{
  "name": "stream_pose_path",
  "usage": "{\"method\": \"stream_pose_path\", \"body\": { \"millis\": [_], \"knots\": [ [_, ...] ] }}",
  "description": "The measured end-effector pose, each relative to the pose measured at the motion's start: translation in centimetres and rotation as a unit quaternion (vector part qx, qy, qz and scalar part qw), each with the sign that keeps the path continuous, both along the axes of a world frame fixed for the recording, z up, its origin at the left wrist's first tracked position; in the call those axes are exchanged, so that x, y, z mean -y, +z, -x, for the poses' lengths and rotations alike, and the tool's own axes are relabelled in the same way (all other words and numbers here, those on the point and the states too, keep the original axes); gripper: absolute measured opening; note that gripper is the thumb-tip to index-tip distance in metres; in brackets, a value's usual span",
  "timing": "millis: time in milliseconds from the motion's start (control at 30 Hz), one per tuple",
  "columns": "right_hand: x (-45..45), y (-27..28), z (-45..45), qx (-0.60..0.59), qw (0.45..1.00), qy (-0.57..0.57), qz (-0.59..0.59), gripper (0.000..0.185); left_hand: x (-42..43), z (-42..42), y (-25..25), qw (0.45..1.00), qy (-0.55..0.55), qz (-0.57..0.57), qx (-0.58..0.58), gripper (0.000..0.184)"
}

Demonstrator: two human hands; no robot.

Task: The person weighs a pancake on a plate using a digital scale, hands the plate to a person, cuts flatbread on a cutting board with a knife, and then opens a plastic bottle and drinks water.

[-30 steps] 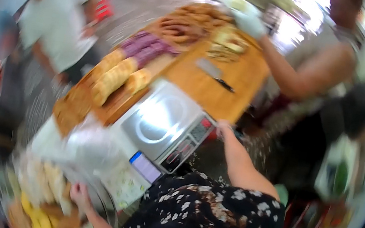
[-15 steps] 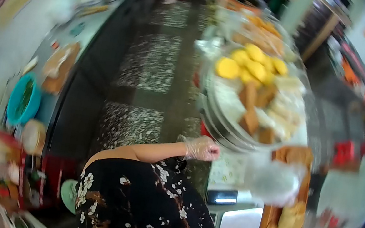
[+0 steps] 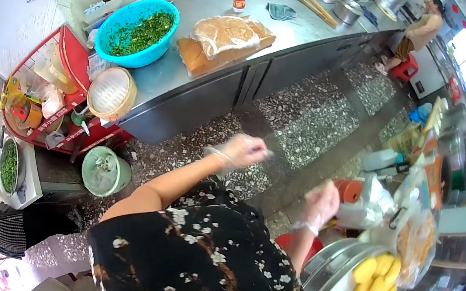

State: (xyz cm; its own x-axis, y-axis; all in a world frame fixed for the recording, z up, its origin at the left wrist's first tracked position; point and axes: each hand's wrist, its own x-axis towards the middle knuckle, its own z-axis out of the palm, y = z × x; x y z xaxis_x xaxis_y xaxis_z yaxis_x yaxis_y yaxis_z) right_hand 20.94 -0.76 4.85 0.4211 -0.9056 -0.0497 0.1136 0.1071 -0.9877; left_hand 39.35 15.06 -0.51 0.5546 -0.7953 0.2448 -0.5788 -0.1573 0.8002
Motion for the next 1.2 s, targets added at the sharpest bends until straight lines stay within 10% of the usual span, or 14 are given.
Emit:
{"method": "stream_pose_path", "body": {
  "millis": [167, 233, 600, 667, 767, 833, 967, 1100, 1200],
  "knots": [
    [1.9, -6.5, -13.7, -0.074, 0.956, 0.284, 0.009, 0.012, -4.2, -6.4, -1.9, 0.968, 0.249, 0.029, -0.024, 0.018],
    [1.8, -8.6, -19.3, -0.089, 0.926, 0.351, 0.107, 0.033, -5.5, -7.1, -2.4, 0.948, 0.316, 0.026, -0.025, 0.018],
    [9.7, -14.0, -67.1, -0.044, 0.861, 0.322, 0.390, 0.085, -2.1, -13.6, -3.3, 0.785, 0.614, -0.029, -0.073, 0.009],
    [8.9, -13.8, -74.0, -0.058, 0.898, 0.413, 0.144, 0.097, 0.3, -16.0, -2.8, 0.731, 0.676, -0.010, -0.092, 0.007],
    [8.3, -14.7, -81.0, -0.015, 0.850, 0.502, 0.160, 0.072, 3.2, -18.9, -0.8, 0.732, 0.671, 0.041, -0.111, 0.009],
    [7.3, -18.7, -85.4, -0.012, 0.797, 0.591, -0.124, 0.050, 3.9, -20.4, 0.4, 0.717, 0.689, 0.011, -0.108, 0.013],
    [6.7, -25.5, -95.3, 0.067, 0.841, 0.496, 0.203, 0.051, 4.0, -20.6, 0.1, 0.656, 0.746, 0.011, -0.113, 0.019],
    [1.1, -16.5, -91.8, -0.012, 0.839, 0.496, 0.223, 0.051, 4.5, -19.9, 1.8, 0.580, 0.805, 0.020, -0.123, 0.020],
    [-2.2, -12.3, -89.9, 0.062, 0.721, 0.673, 0.150, 0.060, 4.4, -18.0, 3.6, 0.537, 0.835, 0.055, -0.111, 0.022]
  ]
}}
